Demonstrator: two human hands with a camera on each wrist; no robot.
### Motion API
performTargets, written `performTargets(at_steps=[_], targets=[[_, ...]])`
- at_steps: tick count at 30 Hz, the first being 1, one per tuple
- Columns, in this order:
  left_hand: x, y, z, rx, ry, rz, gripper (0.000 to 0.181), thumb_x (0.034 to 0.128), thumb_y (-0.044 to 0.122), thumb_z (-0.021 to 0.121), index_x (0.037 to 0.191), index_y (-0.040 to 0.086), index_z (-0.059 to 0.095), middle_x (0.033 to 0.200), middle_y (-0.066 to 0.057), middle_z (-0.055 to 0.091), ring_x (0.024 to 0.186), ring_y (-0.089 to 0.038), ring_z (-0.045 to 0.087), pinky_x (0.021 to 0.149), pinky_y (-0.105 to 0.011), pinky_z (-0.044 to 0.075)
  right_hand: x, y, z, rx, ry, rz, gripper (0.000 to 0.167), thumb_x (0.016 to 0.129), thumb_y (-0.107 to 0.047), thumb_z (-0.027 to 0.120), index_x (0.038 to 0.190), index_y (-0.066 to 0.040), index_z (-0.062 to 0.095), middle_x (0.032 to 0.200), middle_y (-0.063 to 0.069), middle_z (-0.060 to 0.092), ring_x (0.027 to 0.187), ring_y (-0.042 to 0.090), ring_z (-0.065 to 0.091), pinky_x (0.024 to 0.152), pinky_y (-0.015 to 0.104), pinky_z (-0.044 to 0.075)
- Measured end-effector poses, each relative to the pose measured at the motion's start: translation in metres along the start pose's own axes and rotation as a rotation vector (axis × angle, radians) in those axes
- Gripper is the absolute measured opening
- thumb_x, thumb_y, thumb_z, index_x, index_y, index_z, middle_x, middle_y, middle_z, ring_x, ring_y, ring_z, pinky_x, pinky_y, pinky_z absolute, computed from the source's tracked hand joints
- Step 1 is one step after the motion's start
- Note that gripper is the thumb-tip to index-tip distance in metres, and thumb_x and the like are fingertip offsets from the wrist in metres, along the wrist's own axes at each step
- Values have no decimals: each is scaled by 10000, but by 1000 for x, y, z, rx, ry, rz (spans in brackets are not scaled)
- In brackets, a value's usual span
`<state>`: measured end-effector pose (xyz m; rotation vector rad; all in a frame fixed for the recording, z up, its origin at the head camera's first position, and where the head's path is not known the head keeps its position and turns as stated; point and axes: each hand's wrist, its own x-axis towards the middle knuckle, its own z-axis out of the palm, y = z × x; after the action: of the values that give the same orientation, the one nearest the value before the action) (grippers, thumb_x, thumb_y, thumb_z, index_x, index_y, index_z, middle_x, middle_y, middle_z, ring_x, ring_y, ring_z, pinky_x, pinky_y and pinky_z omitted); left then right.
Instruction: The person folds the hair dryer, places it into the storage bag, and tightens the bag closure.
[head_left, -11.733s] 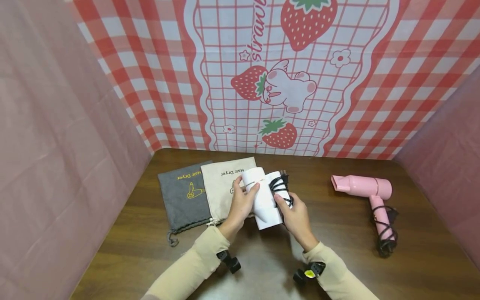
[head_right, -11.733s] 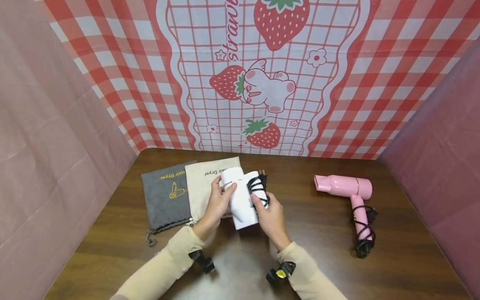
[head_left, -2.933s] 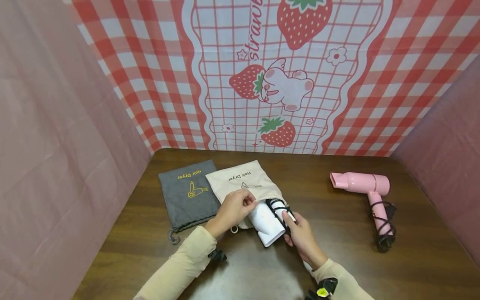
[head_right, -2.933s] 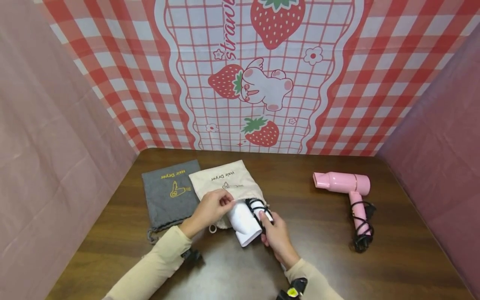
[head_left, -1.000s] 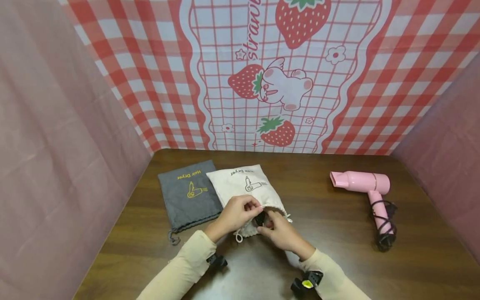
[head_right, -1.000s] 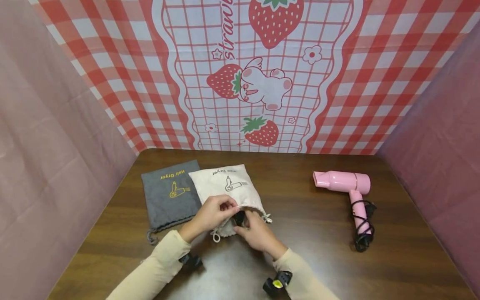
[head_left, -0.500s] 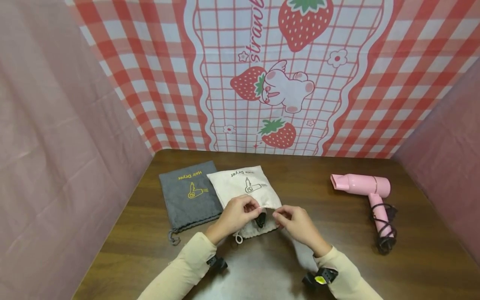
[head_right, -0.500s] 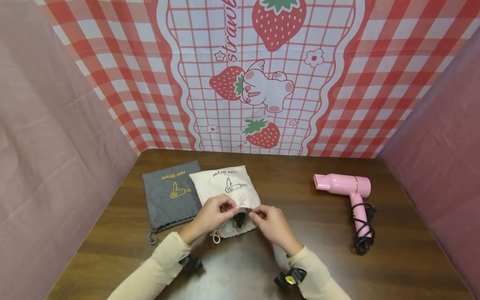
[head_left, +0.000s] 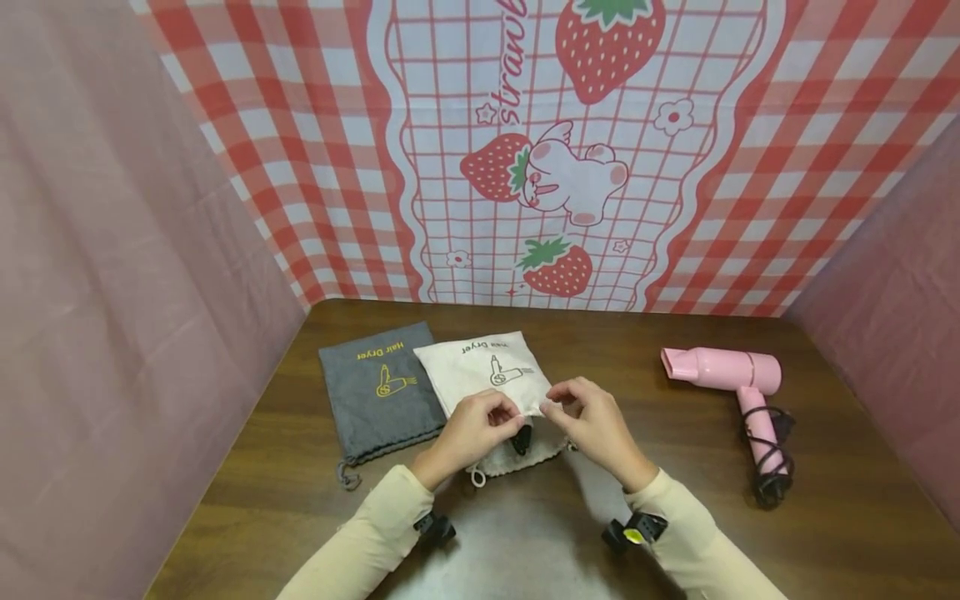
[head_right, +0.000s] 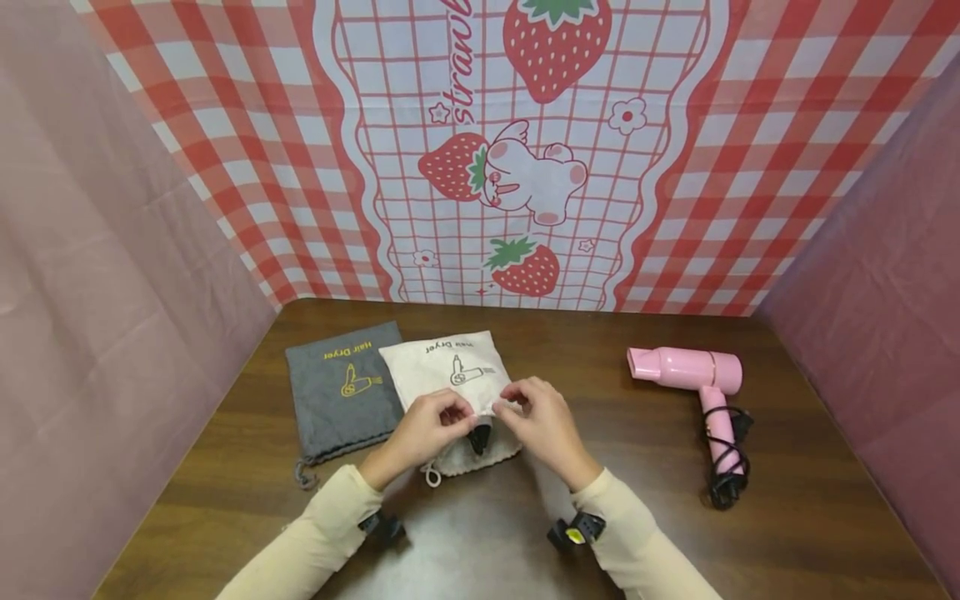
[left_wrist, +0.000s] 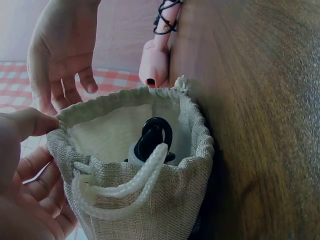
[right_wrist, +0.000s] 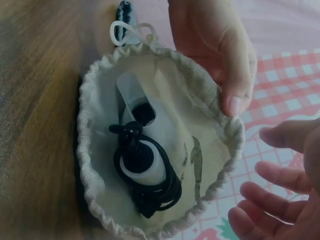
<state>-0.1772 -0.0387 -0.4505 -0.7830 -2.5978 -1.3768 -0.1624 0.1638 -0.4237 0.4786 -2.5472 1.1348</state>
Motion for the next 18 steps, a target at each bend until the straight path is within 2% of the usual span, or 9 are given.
performTargets(at_steps=[6, 11, 14, 16, 18], targets=[[0, 1, 0, 6, 6, 14, 73, 848, 154, 700, 824, 86, 692, 769, -21, 658, 676, -9, 529, 637, -155, 454, 4, 1, 10, -71, -41, -126, 279, 741, -141, 830, 970, -48, 702, 874, 76, 638, 737, 202, 512, 654, 258, 401], [0, 3, -1, -3, 7, 18, 74, 853, 151, 700, 832, 81, 692, 773, -26, 661, 673, -2, 528, 632, -153, 454, 4, 0, 17, -121, -94, -168, 262, 738, -130, 829, 965, -93, 701, 899, 25, 631, 789, 161, 517, 676, 274, 430], [-1, 4, -1, 8, 9, 21, 74, 853, 152, 699, 830, 82, 692, 770, -25, 658, 671, -12, 531, 631, -155, 453, 4, 1, 20, -151, -98, -202, 220, 734, -80, 816, 920, -108, 702, 869, 5, 621, 785, 139, 534, 678, 276, 460], [-2, 4, -1, 53, 20, 33, 67, 850, 156, 698, 824, 95, 689, 765, -9, 655, 674, -30, 548, 638, -163, 458, 4, 2, 20, -153, -84, -226, 195, 728, -37, 800, 881, -108, 701, 836, -3, 615, 761, 135, 551, 668, 270, 473], [-3, 5, -1, 140, 23, 45, 62, 842, 169, 705, 821, 115, 683, 766, 13, 649, 688, -47, 564, 651, -177, 465, 5, 3, 20, -148, -64, -251, 175, 726, 0, 773, 847, -102, 698, 808, -4, 609, 732, 133, 563, 651, 260, 480]])
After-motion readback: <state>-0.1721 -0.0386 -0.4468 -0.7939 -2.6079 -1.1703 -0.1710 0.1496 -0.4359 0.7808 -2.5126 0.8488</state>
